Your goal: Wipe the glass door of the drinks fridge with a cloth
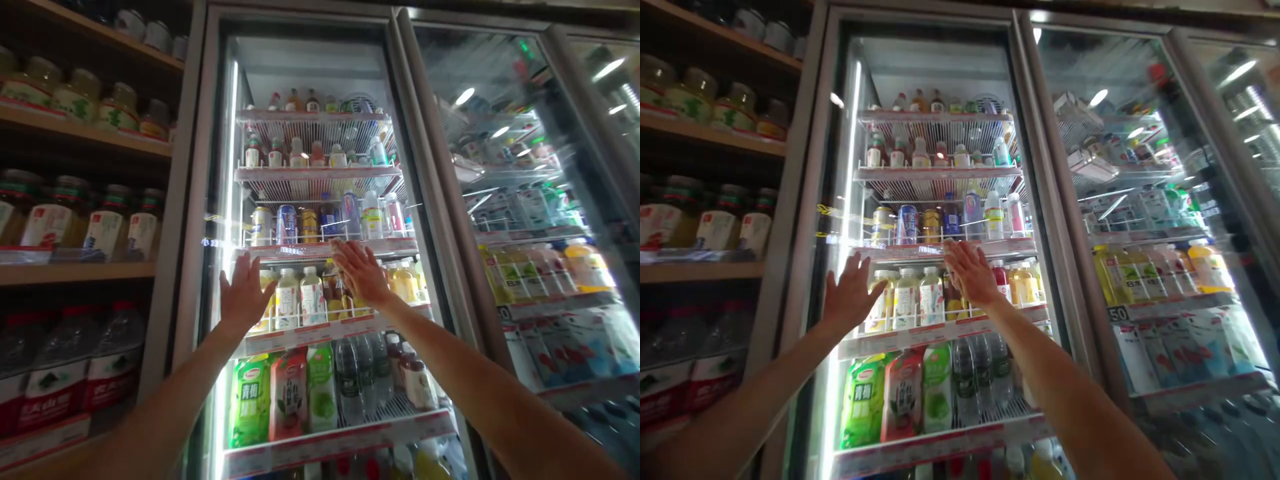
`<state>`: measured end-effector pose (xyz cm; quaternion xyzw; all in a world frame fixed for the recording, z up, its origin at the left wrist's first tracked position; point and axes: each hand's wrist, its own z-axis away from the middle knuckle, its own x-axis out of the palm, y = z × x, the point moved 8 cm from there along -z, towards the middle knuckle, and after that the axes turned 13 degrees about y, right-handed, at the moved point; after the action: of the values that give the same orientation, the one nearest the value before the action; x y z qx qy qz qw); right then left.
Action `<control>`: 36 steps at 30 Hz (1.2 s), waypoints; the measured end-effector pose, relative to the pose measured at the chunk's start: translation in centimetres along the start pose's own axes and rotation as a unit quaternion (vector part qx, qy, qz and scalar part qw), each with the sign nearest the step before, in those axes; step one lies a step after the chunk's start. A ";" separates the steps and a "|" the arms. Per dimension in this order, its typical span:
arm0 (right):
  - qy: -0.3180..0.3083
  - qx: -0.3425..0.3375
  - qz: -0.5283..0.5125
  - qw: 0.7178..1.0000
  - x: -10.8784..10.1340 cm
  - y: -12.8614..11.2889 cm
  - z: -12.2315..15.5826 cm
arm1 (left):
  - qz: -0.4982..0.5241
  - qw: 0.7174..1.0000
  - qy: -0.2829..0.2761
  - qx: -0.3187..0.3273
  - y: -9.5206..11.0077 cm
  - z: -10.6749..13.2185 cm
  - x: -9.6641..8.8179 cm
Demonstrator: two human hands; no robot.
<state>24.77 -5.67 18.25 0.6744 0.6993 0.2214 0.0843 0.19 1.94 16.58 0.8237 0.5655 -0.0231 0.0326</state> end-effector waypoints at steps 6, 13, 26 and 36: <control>0.119 0.210 0.072 0.968 -0.9 3.3 -0.4 | 0.005 1.000 0.001 0.009 0.2 0.6 0.3; -0.011 -0.062 -0.010 0.998 2.3 -5.5 -2.2 | -0.026 0.999 -0.032 0.020 0.0 0.8 0.3; -0.014 -0.005 -0.006 1.000 3.3 -6.5 -4.2 | -0.059 0.996 -0.057 0.028 0.0 0.9 0.2; -0.050 -0.125 -0.044 0.990 3.3 -9.6 -3.8 | -0.036 0.998 -0.037 0.029 -0.4 0.7 0.5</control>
<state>14.26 -3.14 18.11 0.6374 0.6901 0.2687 0.2126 0.01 2.48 15.84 0.8021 0.5923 -0.0711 0.0282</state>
